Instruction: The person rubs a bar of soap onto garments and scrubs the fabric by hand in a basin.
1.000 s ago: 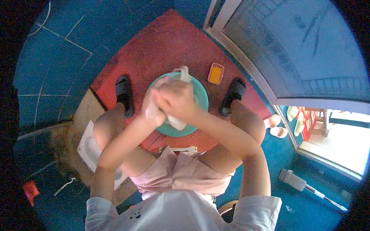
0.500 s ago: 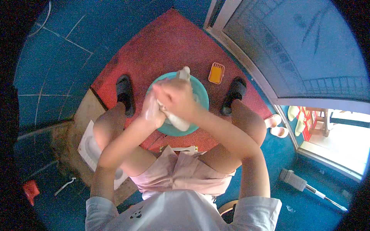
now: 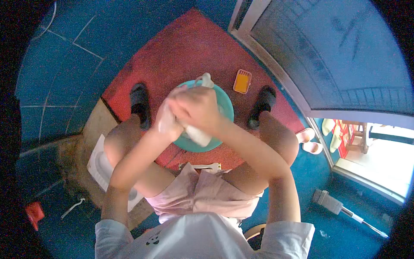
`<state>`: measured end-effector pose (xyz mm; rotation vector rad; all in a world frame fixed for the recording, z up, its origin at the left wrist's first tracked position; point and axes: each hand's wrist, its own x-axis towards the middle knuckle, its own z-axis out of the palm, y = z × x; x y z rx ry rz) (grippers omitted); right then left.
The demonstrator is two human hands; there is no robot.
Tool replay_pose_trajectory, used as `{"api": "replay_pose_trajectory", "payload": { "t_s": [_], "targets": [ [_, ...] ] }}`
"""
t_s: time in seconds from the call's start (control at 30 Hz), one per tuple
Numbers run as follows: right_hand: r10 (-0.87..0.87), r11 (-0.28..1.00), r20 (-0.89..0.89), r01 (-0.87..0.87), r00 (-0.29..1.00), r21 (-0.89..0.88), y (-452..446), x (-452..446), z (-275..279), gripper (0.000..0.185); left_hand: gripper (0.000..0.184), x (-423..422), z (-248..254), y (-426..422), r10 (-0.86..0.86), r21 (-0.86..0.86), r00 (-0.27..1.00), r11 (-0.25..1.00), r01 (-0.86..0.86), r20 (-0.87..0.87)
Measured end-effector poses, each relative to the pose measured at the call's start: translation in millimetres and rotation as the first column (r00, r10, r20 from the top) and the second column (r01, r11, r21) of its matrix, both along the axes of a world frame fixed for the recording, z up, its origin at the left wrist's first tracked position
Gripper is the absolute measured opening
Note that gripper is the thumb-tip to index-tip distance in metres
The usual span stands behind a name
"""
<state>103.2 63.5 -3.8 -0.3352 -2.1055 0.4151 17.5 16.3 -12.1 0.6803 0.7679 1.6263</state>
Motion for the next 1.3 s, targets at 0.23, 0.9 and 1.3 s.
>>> {"api": "replay_pose_trajectory", "payload": {
  "t_s": [0.23,0.9,1.3],
  "targets": [
    [-0.095,0.991,0.254,0.066,0.963,0.120,-2.4,8.0,-12.3,0.008,0.014,-8.8,1.2,6.9,-0.006,-0.488,0.888,0.834,0.259,0.460],
    [-0.131,0.989,0.090,0.136,0.987,-0.055,-30.0,-6.7,7.4,0.030,0.034,-20.1,-38.6,13.2,-0.657,0.445,0.311,0.718,0.535,0.687],
    [-0.279,0.940,0.160,0.303,0.947,-0.157,-4.0,-5.3,-7.0,0.032,0.023,-8.4,9.2,-0.9,-0.105,-0.504,0.919,0.809,0.301,0.380]
  ]
}}
